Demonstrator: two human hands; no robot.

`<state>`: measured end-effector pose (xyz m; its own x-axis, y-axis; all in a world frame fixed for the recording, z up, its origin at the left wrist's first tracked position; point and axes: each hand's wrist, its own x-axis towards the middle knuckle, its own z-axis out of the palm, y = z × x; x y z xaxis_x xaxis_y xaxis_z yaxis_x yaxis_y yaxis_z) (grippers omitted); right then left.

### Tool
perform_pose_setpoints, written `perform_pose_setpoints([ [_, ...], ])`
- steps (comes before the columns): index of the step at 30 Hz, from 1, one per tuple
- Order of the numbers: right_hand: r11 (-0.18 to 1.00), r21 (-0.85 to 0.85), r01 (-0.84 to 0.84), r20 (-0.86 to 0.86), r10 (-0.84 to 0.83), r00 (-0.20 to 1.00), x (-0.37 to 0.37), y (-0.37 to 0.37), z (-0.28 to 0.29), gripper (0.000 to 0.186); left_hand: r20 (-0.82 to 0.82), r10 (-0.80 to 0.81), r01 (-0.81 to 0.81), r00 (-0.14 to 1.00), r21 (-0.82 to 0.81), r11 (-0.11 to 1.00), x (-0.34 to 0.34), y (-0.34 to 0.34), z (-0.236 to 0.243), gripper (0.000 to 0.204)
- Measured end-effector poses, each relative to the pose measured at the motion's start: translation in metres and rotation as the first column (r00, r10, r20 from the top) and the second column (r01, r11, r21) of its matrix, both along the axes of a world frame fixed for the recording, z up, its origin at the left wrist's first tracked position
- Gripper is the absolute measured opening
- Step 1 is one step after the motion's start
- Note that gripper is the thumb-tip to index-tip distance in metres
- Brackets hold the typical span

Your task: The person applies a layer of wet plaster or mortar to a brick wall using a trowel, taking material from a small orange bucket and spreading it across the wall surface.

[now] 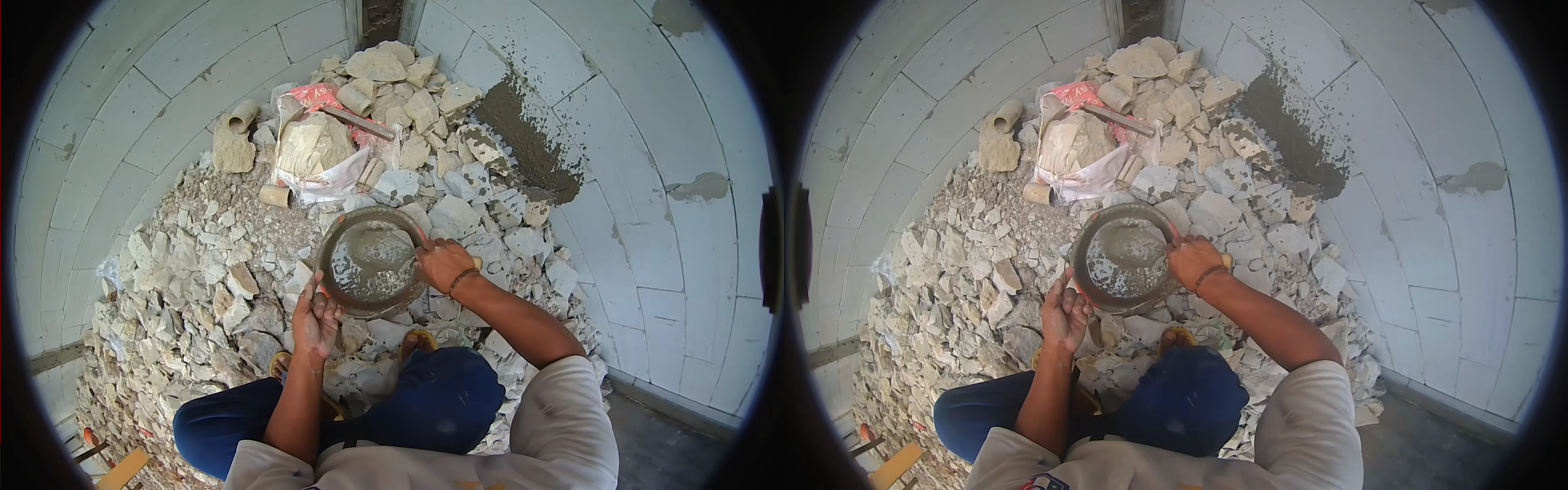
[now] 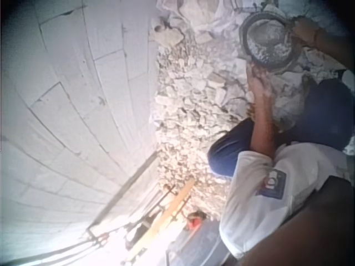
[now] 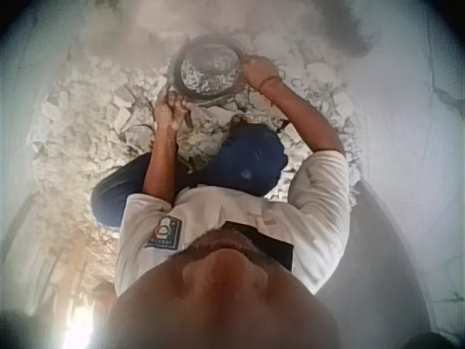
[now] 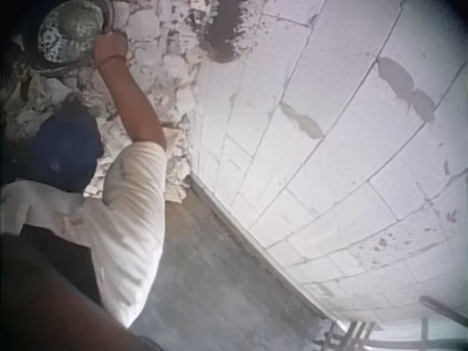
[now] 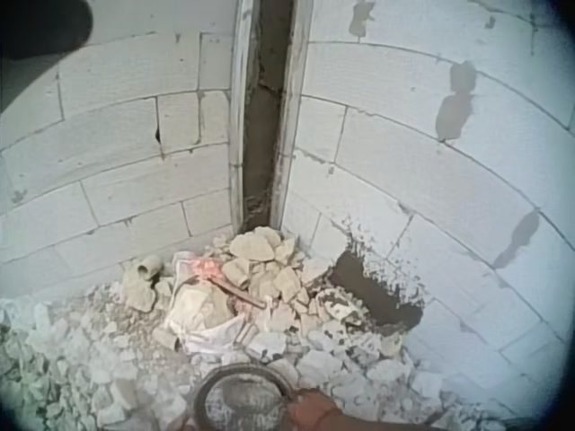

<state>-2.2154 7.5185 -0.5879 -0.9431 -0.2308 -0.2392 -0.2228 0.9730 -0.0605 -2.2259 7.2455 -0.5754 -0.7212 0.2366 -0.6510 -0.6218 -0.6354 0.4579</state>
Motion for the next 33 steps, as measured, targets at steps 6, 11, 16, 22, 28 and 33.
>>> perform_pose_setpoints([
  [6, 0.883, -0.469, 0.03, -0.06, -0.065, 0.996, -0.005, 0.042, 0.048, 0.027, -0.008, -0.001, 0.001, 1.0, 0.017, 1.0, 0.0, 0.001, -0.002, 0.036],
  [11, 0.397, -0.747, 0.534, 0.577, -0.013, 0.817, -0.075, 0.105, 0.072, 0.033, 0.014, 0.028, -0.028, 1.0, 0.038, 0.999, -0.002, 0.004, 0.002, 0.036],
  [16, 0.443, -0.356, 0.823, 0.437, -0.7, 0.565, -0.194, 0.215, 0.08, 0.036, 0.027, 0.029, -0.029, 0.999, 0.008, 1.0, -0.002, 0.005, 0.003, 0.037],
  [22, 0.262, -0.705, 0.659, 0.203, -0.816, 0.542, -0.241, 0.276, 0.032, 0.034, 0.055, 0.08, -0.079, 0.995, -0.026, 0.997, -0.003, 0.01, 0.0, 0.039],
  [28, -0.412, -0.576, 0.706, 0.753, -0.604, 0.262, -0.216, 0.214, -0.076, 0.024, 0.062, 0.077, -0.075, 0.995, -0.042, 0.996, -0.008, 0.016, -0.002, 0.04],
  [33, -0.393, -0.545, 0.741, 0.707, -0.69, 0.155, -0.26, 0.204, -0.098, 0.018, 0.059, 0.089, -0.085, 0.994, -0.064, 0.994, -0.007, 0.017, -0.002, 0.044],
])
